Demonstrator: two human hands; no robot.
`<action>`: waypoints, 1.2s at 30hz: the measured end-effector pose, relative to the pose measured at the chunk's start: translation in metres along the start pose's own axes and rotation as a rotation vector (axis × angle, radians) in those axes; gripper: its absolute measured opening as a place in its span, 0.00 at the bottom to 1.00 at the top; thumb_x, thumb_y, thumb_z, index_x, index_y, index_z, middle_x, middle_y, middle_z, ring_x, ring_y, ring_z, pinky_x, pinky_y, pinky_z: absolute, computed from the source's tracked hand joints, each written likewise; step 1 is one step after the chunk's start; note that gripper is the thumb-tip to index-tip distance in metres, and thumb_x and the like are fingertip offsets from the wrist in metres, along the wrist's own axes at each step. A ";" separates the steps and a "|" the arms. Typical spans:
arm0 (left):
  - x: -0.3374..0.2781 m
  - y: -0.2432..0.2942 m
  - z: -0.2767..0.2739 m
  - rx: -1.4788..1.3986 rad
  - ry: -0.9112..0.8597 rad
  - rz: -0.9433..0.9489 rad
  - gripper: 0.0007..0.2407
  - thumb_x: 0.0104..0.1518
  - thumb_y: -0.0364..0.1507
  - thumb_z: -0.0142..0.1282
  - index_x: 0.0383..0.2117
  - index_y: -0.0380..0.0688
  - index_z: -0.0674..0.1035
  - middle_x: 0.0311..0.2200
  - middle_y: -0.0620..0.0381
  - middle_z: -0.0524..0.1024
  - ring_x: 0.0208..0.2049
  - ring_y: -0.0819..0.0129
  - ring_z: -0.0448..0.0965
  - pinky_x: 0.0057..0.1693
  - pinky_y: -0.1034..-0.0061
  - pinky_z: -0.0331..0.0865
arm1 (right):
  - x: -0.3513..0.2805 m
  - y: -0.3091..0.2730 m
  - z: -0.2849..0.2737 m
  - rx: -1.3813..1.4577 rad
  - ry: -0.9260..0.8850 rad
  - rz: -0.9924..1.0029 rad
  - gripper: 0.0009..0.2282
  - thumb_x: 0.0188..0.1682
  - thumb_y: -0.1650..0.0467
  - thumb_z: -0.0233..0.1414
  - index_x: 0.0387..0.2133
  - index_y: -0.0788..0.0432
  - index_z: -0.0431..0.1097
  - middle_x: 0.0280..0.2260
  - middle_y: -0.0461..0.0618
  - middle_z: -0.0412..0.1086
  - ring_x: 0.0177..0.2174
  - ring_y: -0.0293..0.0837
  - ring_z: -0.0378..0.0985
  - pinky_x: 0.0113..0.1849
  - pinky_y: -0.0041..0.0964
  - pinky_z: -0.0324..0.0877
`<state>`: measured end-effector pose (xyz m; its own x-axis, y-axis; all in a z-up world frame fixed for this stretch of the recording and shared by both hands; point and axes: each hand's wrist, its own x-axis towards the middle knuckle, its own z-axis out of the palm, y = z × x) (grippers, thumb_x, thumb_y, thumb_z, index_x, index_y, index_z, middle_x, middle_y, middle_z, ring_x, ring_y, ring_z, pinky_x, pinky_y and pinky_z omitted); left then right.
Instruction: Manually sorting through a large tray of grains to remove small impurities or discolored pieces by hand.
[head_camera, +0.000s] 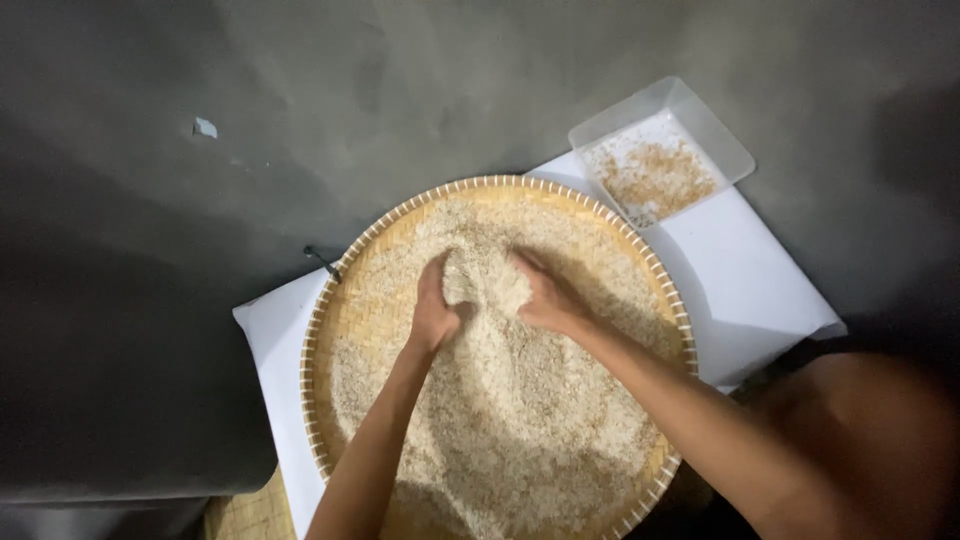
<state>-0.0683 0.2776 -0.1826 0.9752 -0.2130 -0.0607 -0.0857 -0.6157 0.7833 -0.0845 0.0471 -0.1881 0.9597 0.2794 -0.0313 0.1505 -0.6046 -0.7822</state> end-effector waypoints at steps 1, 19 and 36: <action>-0.003 0.004 -0.002 -0.002 -0.002 0.004 0.40 0.44 0.29 0.61 0.70 0.52 0.59 0.68 0.43 0.58 0.72 0.43 0.50 0.75 0.53 0.47 | -0.005 -0.001 -0.003 -0.003 0.004 0.002 0.45 0.31 0.75 0.60 0.69 0.56 0.49 0.68 0.65 0.47 0.66 0.68 0.47 0.65 0.58 0.47; -0.007 -0.027 -0.047 0.690 0.095 0.132 0.32 0.69 0.46 0.34 0.73 0.41 0.47 0.72 0.36 0.48 0.72 0.39 0.48 0.73 0.47 0.42 | -0.020 0.026 -0.033 -0.650 0.075 -0.042 0.29 0.59 0.62 0.40 0.69 0.66 0.45 0.70 0.68 0.42 0.68 0.63 0.42 0.65 0.60 0.37; -0.012 0.041 0.008 0.149 -0.311 -0.261 0.36 0.58 0.65 0.26 0.71 0.67 0.58 0.73 0.62 0.49 0.73 0.62 0.48 0.74 0.61 0.52 | -0.044 -0.094 -0.050 0.053 -0.162 0.227 0.29 0.55 0.54 0.43 0.61 0.64 0.63 0.62 0.65 0.61 0.63 0.62 0.59 0.62 0.59 0.55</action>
<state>-0.0854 0.2489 -0.1547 0.8621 -0.2402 -0.4461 0.1046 -0.7771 0.6206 -0.1286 0.0541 -0.0818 0.9162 0.2596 -0.3052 -0.0807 -0.6265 -0.7752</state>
